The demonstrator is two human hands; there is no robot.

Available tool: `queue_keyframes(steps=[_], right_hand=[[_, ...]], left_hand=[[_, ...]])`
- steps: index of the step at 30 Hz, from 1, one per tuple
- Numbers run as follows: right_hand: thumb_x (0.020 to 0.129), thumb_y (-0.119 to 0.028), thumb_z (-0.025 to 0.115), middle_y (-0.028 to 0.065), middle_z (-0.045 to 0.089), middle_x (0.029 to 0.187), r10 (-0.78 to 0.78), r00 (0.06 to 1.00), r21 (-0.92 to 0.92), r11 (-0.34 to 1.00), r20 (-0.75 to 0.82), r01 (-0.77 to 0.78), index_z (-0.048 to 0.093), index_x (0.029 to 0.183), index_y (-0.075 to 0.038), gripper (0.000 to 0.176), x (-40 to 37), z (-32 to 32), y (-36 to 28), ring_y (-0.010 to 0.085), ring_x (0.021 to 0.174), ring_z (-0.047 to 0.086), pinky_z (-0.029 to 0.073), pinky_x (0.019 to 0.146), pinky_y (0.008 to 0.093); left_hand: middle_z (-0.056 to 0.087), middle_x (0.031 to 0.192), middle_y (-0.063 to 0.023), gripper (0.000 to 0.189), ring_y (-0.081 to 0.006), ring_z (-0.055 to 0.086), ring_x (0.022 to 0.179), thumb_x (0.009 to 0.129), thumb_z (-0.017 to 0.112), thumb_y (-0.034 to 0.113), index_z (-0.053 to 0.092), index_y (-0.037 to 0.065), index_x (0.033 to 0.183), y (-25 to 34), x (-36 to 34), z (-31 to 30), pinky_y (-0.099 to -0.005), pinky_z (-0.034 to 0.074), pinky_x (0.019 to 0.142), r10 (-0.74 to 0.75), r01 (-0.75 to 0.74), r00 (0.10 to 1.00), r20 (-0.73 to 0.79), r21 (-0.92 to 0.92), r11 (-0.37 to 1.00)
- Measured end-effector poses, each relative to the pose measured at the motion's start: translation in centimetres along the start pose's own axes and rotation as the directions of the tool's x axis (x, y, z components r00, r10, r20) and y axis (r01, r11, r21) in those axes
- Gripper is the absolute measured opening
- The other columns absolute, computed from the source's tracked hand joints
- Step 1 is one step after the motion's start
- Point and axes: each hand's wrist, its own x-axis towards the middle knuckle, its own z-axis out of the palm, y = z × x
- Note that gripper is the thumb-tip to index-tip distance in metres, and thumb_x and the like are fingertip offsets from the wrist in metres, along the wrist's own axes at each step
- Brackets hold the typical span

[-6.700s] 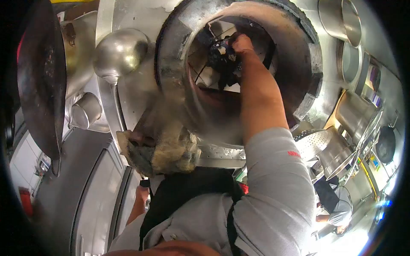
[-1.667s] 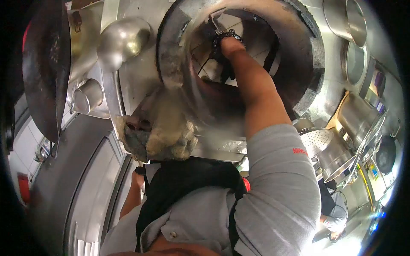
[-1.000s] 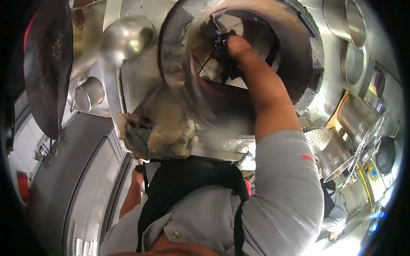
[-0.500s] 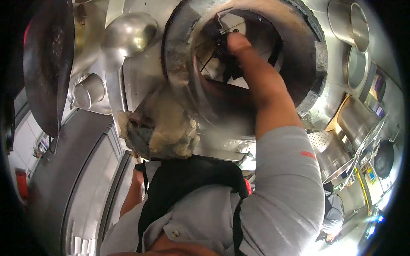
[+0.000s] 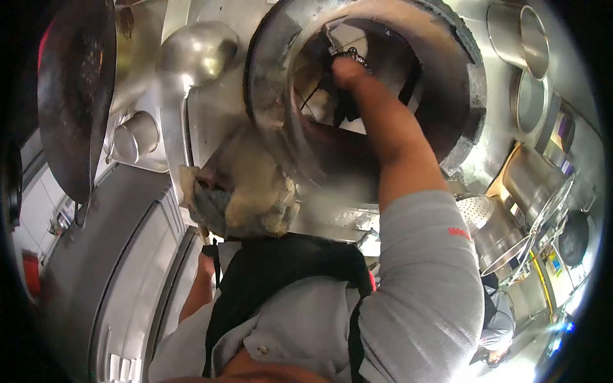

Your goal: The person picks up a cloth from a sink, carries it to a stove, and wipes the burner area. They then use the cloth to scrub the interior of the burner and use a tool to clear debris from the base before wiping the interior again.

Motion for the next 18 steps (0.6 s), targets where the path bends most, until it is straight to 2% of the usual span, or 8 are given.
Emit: queue_keyframes(steps=[1,2,4,7,10,12,16,18], right_hand=[[0.076,-0.015,0.054,0.0191,0.062,0.091,0.022,0.997,0.015,1.0,0.076,-0.023,0.062,0.086,0.001,0.021,0.0,0.0,-1.1,0.0331,0.089,0.061,0.049,0.077,0.0407],[0.076,-0.015,0.054,0.0191,0.062,0.091,0.021,0.997,0.02,1.0,0.076,-0.022,0.062,0.086,0.001,0.021,0.2,1.2,-1.2,0.0331,0.089,0.061,0.049,0.077,0.0407],[0.076,-0.013,0.052,0.0206,0.062,0.092,0.014,1.0,0.066,0.998,-0.011,-0.014,0.063,0.087,0.001,0.02,0.6,2.9,-2.2,0.0333,0.089,0.061,0.049,0.076,0.0416],[0.077,-0.013,0.051,0.0216,0.062,0.089,0.208,0.978,0.2,0.959,-0.019,-0.2,0.063,0.086,-0.001,0.019,-1.9,0.3,-3.5,0.0325,0.089,0.061,0.049,0.076,0.041],[0.077,-0.014,0.053,0.0199,0.063,0.087,0.243,0.963,0.108,0.967,-0.115,-0.231,0.064,0.087,-0.002,0.019,-2.0,-1.0,0.3,0.0326,0.088,0.061,0.05,0.074,0.0402],[0.078,-0.015,0.053,0.0182,0.063,0.093,0.208,0.978,0.087,0.974,0.029,-0.21,0.064,0.091,-0.003,0.021,-1.2,-0.3,4.8,0.0307,0.089,0.062,0.05,0.075,0.0393],[0.077,-0.023,0.054,0.0189,0.057,0.11,0.241,0.947,-0.135,0.967,0.212,-0.216,0.061,0.105,-0.006,0.034,-3.2,-1.0,11.3,0.0318,0.103,0.055,0.044,0.088,0.0386],[0.078,-0.026,0.053,0.0176,0.057,0.111,0.705,0.673,0.425,0.552,0.221,-0.718,0.06,0.108,-0.008,0.036,-3.4,2.1,13.9,0.0315,0.104,0.055,0.043,0.089,0.039]], left_hand=[[0.059,0.074,-0.0055,0.012,-0.0127,0.054,0.069,0.082,0.047,0.01,0.057,0.003,0.08,0.1,0.2,0.1,-0.0262,0.042,0.066,-0.114,0.122,0.993,0.044,-0.296,0.947],[0.059,0.074,-0.0055,0.012,-0.0127,0.054,0.069,0.082,0.047,0.01,0.057,0.003,0.08,0.3,0.2,-0.1,-0.0262,0.042,0.066,-0.113,0.12,0.993,0.04,-0.293,0.948],[0.059,0.073,-0.0053,0.012,-0.0128,0.054,0.068,0.082,0.048,0.011,0.056,0.002,0.08,0.2,0.5,-0.2,-0.0268,0.042,0.064,-0.015,0.015,1.0,0.003,0.084,0.996],[0.059,0.071,-0.0054,0.013,-0.0142,0.054,0.066,0.082,0.048,0.012,0.056,0.002,0.08,0.0,-1.0,-1.1,-0.0286,0.042,0.061,0.021,0.0,0.997,-0.077,0.263,0.965],[0.059,0.073,-0.0054,0.012,-0.0159,0.055,0.067,0.081,0.048,0.011,0.057,0.003,0.081,-1.6,0.9,-2.4,-0.0296,0.043,0.062,0.122,-0.058,0.988,-0.096,0.498,0.865],[0.059,0.076,-0.0045,0.012,-0.0161,0.054,0.069,0.082,0.048,0.011,0.057,0.004,0.083,-0.1,-0.1,-0.1,-0.0296,0.043,0.066,-0.131,0.124,0.991,-0.007,-0.265,0.956],[0.055,0.074,-0.0025,0.008,-0.0131,0.052,0.068,0.082,0.048,0.012,0.055,0.008,0.079,-0.6,1.1,0.1,-0.0273,0.041,0.065,-0.081,0.086,0.996,0.031,-0.217,0.972],[0.053,0.071,-0.0014,0.008,-0.0122,0.051,0.067,0.082,0.049,0.012,0.054,0.009,0.077,0.0,1.0,0.9,-0.0264,0.041,0.065,-0.137,0.125,0.99,-0.027,-0.261,0.957]])
